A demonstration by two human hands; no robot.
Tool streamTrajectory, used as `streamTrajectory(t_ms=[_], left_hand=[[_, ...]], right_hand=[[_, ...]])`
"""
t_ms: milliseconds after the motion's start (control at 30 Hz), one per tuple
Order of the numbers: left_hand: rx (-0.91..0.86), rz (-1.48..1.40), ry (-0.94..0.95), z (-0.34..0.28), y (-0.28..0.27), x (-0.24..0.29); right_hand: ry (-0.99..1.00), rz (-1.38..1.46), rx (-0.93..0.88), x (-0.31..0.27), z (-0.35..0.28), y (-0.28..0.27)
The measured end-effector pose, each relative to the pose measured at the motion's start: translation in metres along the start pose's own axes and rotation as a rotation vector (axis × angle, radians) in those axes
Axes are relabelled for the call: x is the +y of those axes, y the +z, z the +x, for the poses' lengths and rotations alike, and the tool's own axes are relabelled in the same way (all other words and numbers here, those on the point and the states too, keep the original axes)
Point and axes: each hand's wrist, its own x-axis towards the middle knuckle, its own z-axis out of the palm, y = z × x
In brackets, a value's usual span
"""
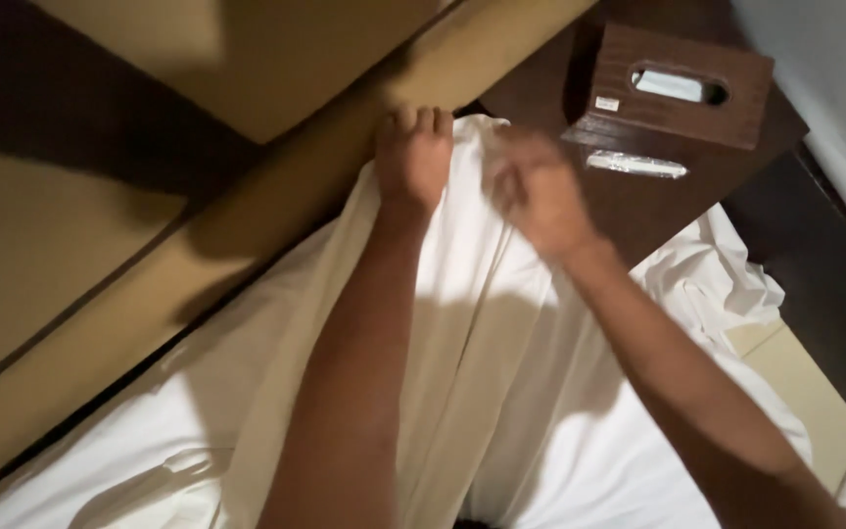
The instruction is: The person smooths a white fitted sheet over a mattress, tucking the corners and edges by hand. They then pick up a white duvet cover from the floor, unfold it, and spread it over the bed, smoothing the fabric across the surface.
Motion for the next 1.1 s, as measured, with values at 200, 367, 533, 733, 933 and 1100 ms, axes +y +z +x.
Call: streamTrajectory(t_ms=[200, 367, 533, 733, 933, 1100], left_hand=[[-0.219, -0.185, -0.381, -0.079, -0.080, 0.000], [-0.252, -0.130, -0.358, -0.152, -0.141, -0.025], [-0.213, -0.216, -0.421, -0.212, -0.178, -0.048], [-0.312, -0.274, -0.756, -0.259, -0.217, -0.074], [-0.395, -0.419, -0.714, -0.289, -0.228, -0.092], [-0.444, -0.610, -0.889, -0.287, -0.231, -0.093]], right_hand=[[-0.325, -0.242, 0.055, -0.030, -0.030, 0.027], [-0.321, -0.272, 0.014, -0.026, -0.029, 0.030], [-0.300, -0.584, 0.070, -0.065, -0.040, 0.050], [-0.624, -0.153, -0.014, -0.157, -0.073, 0.080], [-0.937, -0.096, -0.096, -0.198, -0.076, 0.113], [-0.883, -0.411, -0.334, -0.210, -0.076, 0.102]])
